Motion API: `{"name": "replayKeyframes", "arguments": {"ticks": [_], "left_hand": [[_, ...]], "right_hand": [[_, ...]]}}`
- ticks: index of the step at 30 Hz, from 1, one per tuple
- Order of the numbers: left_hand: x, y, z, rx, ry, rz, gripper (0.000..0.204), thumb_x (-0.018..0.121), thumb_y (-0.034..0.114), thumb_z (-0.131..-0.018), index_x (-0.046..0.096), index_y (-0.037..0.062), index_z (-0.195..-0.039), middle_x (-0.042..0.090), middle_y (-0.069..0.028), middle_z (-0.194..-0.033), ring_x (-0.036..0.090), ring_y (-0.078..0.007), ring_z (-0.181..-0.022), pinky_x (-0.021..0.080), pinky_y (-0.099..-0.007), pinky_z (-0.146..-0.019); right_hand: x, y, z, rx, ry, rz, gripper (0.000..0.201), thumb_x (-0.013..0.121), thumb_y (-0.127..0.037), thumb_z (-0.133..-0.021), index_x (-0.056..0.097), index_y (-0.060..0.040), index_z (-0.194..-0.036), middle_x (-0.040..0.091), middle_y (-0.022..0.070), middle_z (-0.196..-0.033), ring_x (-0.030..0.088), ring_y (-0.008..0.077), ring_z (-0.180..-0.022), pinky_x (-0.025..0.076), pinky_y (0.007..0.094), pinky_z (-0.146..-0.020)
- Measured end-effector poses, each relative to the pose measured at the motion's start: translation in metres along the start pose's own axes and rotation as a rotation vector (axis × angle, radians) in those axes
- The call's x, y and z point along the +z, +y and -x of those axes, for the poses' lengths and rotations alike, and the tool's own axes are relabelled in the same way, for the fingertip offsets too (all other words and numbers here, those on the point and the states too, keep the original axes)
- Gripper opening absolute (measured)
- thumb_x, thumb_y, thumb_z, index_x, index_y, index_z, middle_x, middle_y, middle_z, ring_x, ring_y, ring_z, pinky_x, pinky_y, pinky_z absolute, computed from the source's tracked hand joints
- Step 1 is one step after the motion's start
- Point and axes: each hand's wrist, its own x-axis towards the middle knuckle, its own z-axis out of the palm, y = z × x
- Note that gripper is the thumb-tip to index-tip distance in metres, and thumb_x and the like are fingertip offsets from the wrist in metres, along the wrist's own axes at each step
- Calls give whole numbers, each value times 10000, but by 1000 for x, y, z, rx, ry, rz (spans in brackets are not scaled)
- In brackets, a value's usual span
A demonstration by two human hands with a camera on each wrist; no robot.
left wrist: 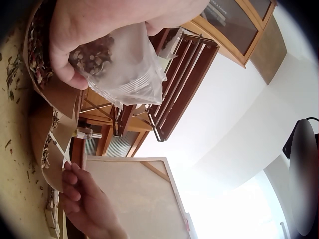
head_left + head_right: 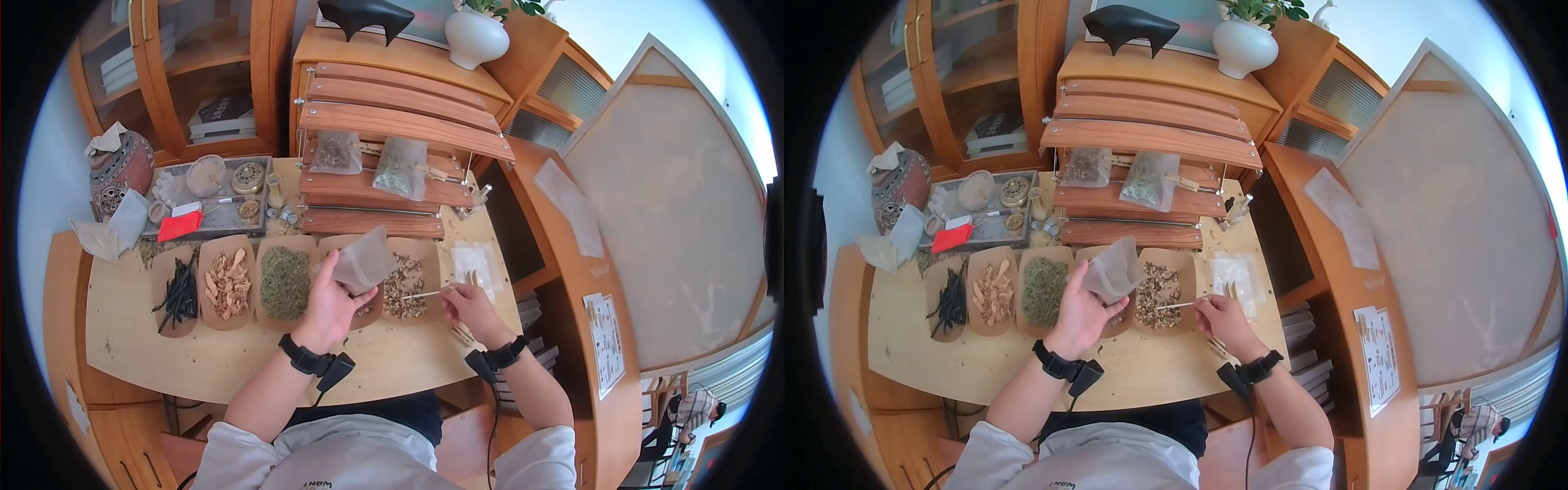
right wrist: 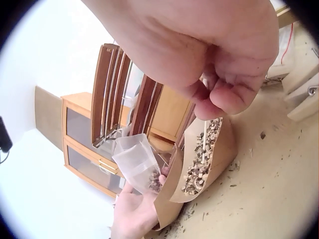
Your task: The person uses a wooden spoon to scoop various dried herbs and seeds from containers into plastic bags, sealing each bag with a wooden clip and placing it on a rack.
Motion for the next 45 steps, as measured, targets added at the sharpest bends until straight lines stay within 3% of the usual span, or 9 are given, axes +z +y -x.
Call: {"name": "replayKeyframes", "arguments": {"ticks": [9, 16, 23, 26, 30, 34, 37, 45], "left_hand": [[0, 1, 1, 12, -17, -7, 590, 551, 528, -948, 439, 111, -1351, 484, -84, -1355, 467, -223, -1252, 421, -452, -1001], [0, 0, 0, 11, 7, -8, 602, 535, 523, -953, 430, 110, -1377, 487, -86, -1368, 469, -227, -1248, 421, -452, -991], [1, -1, 0, -1, -3, -13, 591, 531, 515, -958, 430, 118, -1384, 491, -79, -1358, 467, -219, -1248, 420, -455, -998], [-3, 0, 1, 12, -53, 10, 572, 561, 521, -949, 438, 122, -1340, 480, -79, -1341, 460, -229, -1257, 413, -462, -1018], [-1, 0, 1, 11, -7, -2, 580, 527, 512, -962, 439, 118, -1378, 493, -74, -1354, 472, -212, -1238, 431, -439, -985], [-2, -1, -1, 10, -3, 0, 578, 529, 511, -961, 443, 115, -1374, 495, -74, -1353, 473, -215, -1236, 432, -438, -982], [-3, -2, -1, 7, -3, 6, 562, 552, 511, -955, 443, 120, -1344, 489, -78, -1340, 469, -222, -1246, 426, -452, -996], [-1, -1, -1, 0, 3, -3, 579, 534, 516, -957, 445, 113, -1363, 498, -81, -1352, 478, -228, -1236, 425, -444, -985]], "right_hand": [[-8, -6, 3, 91, -50, -220, 183, 541, -165, -996, 636, -12, -970, 570, -7, -782, 534, 91, -626, 435, 236, -529], [-14, -47, 10, -45, -2, -288, 188, 539, -158, -1003, 632, 5, -983, 573, -2, -805, 531, 85, -621, 417, 225, -549], [26, -86, 37, -328, 59, 47, 234, 543, -190, -1013, 654, 15, -999, 626, 19, -816, 576, 79, -628, 441, 232, -545], [5, -73, 27, -396, 248, 91, 215, 546, -155, -1011, 648, 25, -952, 609, 12, -743, 545, 65, -590, 413, 211, -518], [-24, -31, 6, -411, 297, 374, 204, 532, -120, -1001, 658, 34, -957, 613, 17, -745, 541, 59, -592, 433, 206, -548], [-17, -20, 17, -296, 200, 378, 224, 517, -136, -1000, 658, 37, -985, 586, 19, -699, 557, 87, -593, 448, 233, -544], [-12, -8, 12, -214, 89, 194, 214, 526, -130, -994, 650, 38, -950, 581, 17, -696, 540, 83, -565, 433, 227, -522], [-4, -1, 5, 25, 14, -24, 190, 559, -154, -985, 647, -9, -900, 576, 1, -704, 527, 85, -563, 432, 225, -510]]}}
